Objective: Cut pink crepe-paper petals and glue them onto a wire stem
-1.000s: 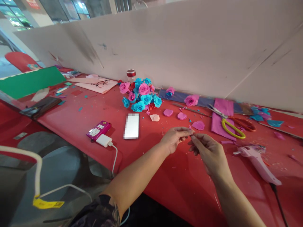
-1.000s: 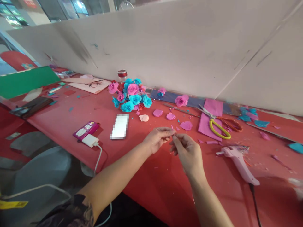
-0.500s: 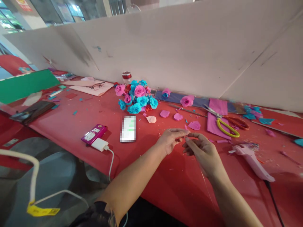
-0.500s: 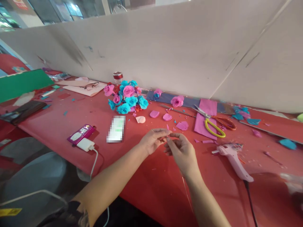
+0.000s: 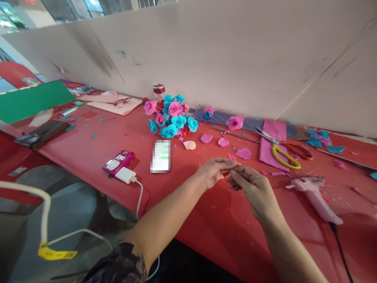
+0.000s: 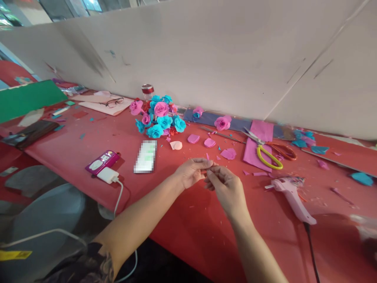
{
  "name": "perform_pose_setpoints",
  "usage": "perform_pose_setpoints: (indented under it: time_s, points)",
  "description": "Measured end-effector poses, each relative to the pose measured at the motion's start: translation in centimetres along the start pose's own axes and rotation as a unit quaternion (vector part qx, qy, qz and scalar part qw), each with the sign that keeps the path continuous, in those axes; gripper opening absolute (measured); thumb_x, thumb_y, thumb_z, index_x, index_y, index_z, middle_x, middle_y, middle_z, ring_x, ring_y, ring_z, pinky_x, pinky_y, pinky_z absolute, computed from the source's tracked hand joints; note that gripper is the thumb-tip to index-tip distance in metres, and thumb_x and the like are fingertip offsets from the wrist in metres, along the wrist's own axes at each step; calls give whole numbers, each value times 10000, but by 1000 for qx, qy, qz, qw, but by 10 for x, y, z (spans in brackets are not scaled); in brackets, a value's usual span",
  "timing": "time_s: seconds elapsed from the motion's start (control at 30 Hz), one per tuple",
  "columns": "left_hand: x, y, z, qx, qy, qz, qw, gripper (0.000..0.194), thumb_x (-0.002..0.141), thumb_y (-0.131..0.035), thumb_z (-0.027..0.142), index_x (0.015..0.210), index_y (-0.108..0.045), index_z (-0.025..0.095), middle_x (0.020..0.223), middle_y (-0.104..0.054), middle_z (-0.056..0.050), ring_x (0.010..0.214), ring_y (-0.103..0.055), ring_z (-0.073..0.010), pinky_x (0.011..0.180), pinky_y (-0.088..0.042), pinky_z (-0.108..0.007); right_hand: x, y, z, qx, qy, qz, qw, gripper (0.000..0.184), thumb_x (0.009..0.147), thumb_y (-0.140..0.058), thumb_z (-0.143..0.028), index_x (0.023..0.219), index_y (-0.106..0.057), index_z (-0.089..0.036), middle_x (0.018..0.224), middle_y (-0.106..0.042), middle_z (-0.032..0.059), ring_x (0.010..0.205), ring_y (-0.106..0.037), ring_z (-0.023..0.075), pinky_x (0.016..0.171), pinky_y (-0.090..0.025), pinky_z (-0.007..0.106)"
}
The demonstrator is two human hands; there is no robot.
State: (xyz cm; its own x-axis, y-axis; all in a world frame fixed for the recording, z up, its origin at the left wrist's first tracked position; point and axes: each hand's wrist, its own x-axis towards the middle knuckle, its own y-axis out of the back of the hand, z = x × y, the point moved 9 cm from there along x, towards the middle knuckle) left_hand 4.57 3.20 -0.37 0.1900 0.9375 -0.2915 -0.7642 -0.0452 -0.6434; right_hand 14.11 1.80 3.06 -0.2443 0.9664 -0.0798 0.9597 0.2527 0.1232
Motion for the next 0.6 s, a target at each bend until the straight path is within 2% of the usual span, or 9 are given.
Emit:
perform_pose_setpoints:
  time_s: [0.13, 0.23, 0.33, 0.4, 0.5, 0.6]
  points:
    - [1, 6, -2, -16, 9, 31, 999, 317, 417, -890, 293, 541, -633, 152, 696, -625, -19, 732, -520, -136, 736, -362, -328, -1, 0, -2, -58, 6, 8, 998, 230, 773, -637, -406, 847, -668, -190, 677, -671, 26, 591, -620, 160, 615, -499, 291]
    - [3, 8, -6, -15, 11, 26, 1000, 350, 413, -892, 313, 524, -601, 152, 640, -584, 2, 683, -500, -124, 701, -360, -321, -1, 3, -3, -108, 19, 22, 994, 214, 778, -630, -385, 864, -689, -197, 730, -686, 31, 648, -638, 176, 671, -501, 309]
    - [4, 8, -7, -4, 7, 15, 1000, 387, 420, -892, 354, 510, -573, 154, 603, -548, 19, 653, -480, -116, 679, -357, -315, -1, 3, -2, -127, 21, 14, 992, 213, 805, -601, -385, 861, -686, -198, 697, -675, 24, 614, -621, 165, 639, -490, 298]
    - [4, 4, -6, 1, 2, -10, 1000, 364, 455, -879, 396, 598, -643, 158, 675, -598, -3, 681, -497, -124, 681, -363, -315, 0, 3, -2, -122, 24, 10, 992, 215, 821, -584, -386, 849, -678, -195, 680, -667, 19, 586, -603, 150, 611, -479, 281]
    - [1, -6, -1, 8, -11, -70, 997, 382, 564, -827, 438, 827, -730, 179, 900, -675, -68, 796, -543, -158, 709, -380, -323, 0, 5, -5, -85, 34, 17, 996, 210, 816, -589, -386, 821, -670, -193, 672, -657, 13, 565, -584, 131, 580, -468, 259]
    - [2, -3, 1, 15, -17, -63, 998, 311, 567, -832, 384, 770, -735, 170, 899, -683, -73, 823, -553, -166, 745, -386, -329, 1, 4, -3, -45, 19, 14, 999, 226, 780, -624, -405, 799, -673, -185, 620, -634, 7, 538, -574, 132, 553, -467, 255]
